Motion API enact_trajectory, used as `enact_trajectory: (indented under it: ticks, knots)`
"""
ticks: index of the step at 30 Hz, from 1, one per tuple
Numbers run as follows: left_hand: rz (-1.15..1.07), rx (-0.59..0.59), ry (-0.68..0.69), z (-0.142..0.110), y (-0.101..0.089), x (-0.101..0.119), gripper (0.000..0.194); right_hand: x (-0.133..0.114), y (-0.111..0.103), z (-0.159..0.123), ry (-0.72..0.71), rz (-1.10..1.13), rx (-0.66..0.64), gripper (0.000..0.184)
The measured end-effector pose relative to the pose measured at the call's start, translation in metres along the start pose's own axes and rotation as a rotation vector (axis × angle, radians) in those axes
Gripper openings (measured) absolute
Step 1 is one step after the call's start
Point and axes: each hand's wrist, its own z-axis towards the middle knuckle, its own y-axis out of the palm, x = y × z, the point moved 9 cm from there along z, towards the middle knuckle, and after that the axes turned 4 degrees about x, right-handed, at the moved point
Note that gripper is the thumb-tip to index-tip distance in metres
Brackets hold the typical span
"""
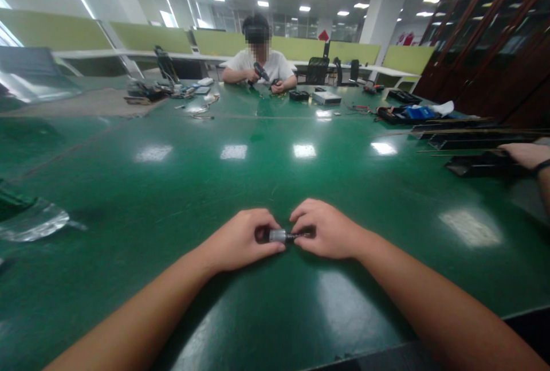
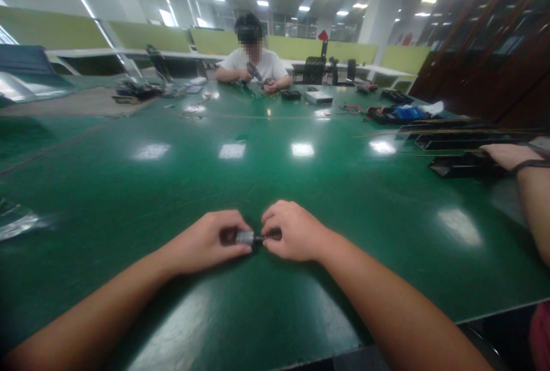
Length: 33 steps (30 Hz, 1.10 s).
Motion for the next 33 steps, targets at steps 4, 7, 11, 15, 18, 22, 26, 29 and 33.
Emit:
enact_trajectory:
  ticks: [4,7,11,15,18,22,26,29,33]
  knots:
    - [-0.004,-0.002,0.005,0.0005,0.0002,0.0011,0.027,0.0004,-0.0010,-0.0014,0.007,-0.008,-0.010,0.010]
    - [-0.011,-0.006,0.001,0.0007,0.0002,0.0018,0.028,0.0011,-0.0021,-0.0024,0.007,-0.010,-0.006,0.010]
    - [-0.016,-0.010,-0.011,0.0008,0.0001,0.0013,0.027,0.0020,-0.0033,-0.0030,0.014,-0.012,-0.009,0.009]
    - [-0.012,-0.011,-0.009,0.0009,0.0002,0.0007,0.027,0.0026,-0.0029,-0.0029,0.024,-0.018,-0.034,0.008]
    - [-0.010,-0.009,-0.004,0.0009,0.0003,0.0011,0.026,0.0035,-0.0020,-0.0027,0.025,-0.027,-0.050,0.008]
    - [-0.015,-0.005,-0.004,0.0008,0.0000,0.0014,0.026,0.0058,-0.0020,-0.0030,0.033,-0.038,-0.057,0.008]
    - [-0.011,-0.003,-0.001,0.0004,0.0000,0.0015,0.027,0.0075,-0.0027,-0.0038,0.037,-0.046,-0.072,0.007]
    - [-0.012,-0.008,-0.005,0.0003,0.0001,0.0012,0.025,0.0078,-0.0039,-0.0042,0.036,-0.044,-0.084,0.007]
    - [-0.023,-0.008,-0.004,0.0003,-0.0003,0.0018,0.026,0.0065,-0.0060,-0.0044,0.034,-0.042,-0.097,0.007]
